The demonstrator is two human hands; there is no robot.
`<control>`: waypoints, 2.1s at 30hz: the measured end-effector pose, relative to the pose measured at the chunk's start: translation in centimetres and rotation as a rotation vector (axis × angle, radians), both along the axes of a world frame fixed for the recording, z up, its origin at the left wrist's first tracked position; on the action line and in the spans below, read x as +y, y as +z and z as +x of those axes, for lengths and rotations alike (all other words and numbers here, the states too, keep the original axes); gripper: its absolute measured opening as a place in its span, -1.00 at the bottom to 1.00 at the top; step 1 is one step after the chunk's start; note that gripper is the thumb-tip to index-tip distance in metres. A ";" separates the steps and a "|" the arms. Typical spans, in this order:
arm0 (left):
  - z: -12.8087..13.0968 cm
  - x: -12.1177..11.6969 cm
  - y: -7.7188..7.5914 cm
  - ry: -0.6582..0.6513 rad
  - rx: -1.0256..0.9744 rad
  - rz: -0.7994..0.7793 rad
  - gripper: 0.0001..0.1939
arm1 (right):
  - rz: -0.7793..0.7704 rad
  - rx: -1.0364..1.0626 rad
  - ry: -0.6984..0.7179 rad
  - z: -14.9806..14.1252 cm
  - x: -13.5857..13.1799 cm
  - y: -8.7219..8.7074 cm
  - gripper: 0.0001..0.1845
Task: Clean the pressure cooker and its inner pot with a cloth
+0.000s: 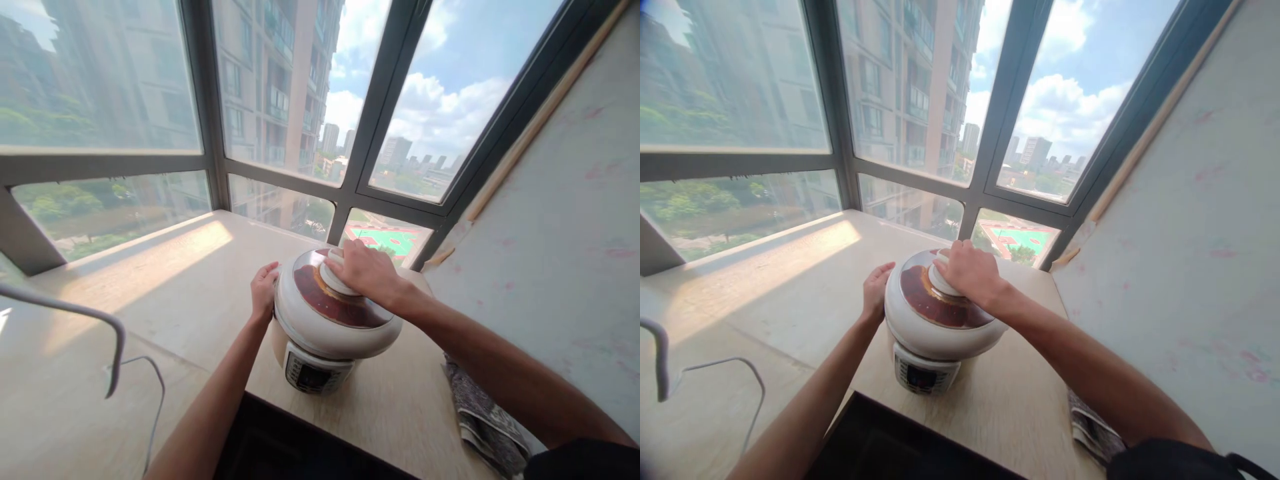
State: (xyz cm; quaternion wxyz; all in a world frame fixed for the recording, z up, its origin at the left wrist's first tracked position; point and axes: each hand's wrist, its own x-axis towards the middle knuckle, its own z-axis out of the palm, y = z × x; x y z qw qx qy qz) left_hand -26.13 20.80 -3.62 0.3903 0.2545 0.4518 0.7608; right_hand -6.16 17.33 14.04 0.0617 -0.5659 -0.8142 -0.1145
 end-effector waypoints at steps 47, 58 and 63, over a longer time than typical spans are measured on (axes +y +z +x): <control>0.3 -1.1 0.9 0.046 0.021 -0.009 -0.61 | -0.040 0.042 0.530 1.8 4.8 -2.9 -0.60; 0.2 -1.1 1.0 0.041 0.031 -0.012 -0.64 | -0.182 0.127 0.541 2.4 4.5 -1.3 -0.51; 0.3 -1.5 0.6 0.024 0.027 -0.024 -0.61 | -0.175 0.445 0.511 7.3 3.8 -3.5 -0.36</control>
